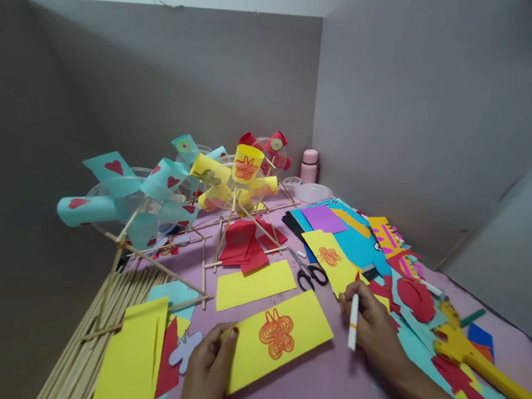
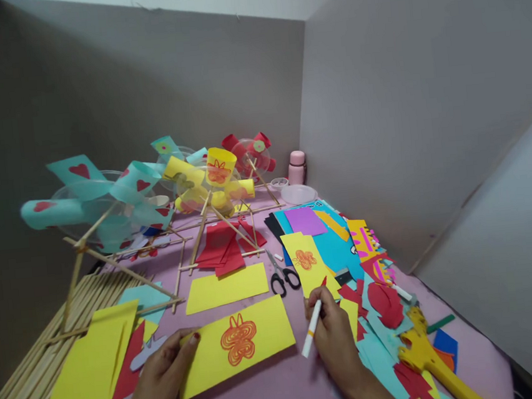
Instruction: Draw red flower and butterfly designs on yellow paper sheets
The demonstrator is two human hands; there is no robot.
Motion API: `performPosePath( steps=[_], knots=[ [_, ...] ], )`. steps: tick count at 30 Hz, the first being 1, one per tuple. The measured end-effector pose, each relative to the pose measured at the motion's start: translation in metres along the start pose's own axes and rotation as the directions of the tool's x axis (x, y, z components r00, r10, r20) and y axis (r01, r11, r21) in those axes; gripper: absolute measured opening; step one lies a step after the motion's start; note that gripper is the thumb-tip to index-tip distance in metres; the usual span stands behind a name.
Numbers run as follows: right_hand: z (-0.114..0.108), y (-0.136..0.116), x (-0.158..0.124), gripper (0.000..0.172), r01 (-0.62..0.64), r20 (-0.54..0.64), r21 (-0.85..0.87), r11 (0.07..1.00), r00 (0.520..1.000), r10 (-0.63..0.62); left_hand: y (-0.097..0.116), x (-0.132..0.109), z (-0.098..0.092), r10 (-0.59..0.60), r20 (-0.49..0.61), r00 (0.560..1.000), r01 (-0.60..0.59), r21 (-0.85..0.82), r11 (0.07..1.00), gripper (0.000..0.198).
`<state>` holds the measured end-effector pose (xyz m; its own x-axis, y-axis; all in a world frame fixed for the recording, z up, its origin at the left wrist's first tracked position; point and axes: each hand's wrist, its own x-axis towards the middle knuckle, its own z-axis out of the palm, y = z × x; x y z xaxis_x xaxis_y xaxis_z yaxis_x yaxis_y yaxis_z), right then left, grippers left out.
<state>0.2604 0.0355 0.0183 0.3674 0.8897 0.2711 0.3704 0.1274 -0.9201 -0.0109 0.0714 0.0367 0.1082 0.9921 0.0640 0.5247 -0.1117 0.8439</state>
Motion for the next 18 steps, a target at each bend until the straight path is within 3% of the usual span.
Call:
performPosePath(
  steps=[5,10,12,14,16,18],
  knots=[
    [0.008,0.007,-0.009,0.025,-0.011,0.056,0.029,1.000,0.998,0.010,-0.009,0.006,0.004,0.054,-0.047,0.997,-0.050,0.090,0.995,0.034],
    [0.012,0.011,-0.013,0.032,0.027,0.023,0.001,1.000,0.999,-0.027,-0.020,0.008,0.007,0.192,-0.209,0.959,-0.143,0.228,0.963,0.039],
    [0.011,0.008,-0.015,0.027,0.099,0.024,-0.013,0.995,0.995,-0.099,-0.015,0.002,0.011,0.282,-0.274,0.919,-0.205,0.279,0.938,0.042],
    [0.013,0.006,-0.019,0.020,0.240,0.058,-0.014,0.971,0.969,-0.239,-0.002,-0.009,0.017,0.373,-0.271,0.887,-0.286,0.311,0.906,0.038],
    [0.019,0.005,-0.027,0.020,0.410,0.090,-0.014,0.912,0.909,-0.408,0.016,-0.023,0.028,0.383,-0.186,0.905,-0.340,0.225,0.913,0.037],
    [0.027,0.007,-0.036,0.025,0.520,0.111,-0.007,0.854,0.849,-0.517,0.033,-0.037,0.043,0.334,-0.095,0.938,-0.337,-0.016,0.941,0.034]
  ],
)
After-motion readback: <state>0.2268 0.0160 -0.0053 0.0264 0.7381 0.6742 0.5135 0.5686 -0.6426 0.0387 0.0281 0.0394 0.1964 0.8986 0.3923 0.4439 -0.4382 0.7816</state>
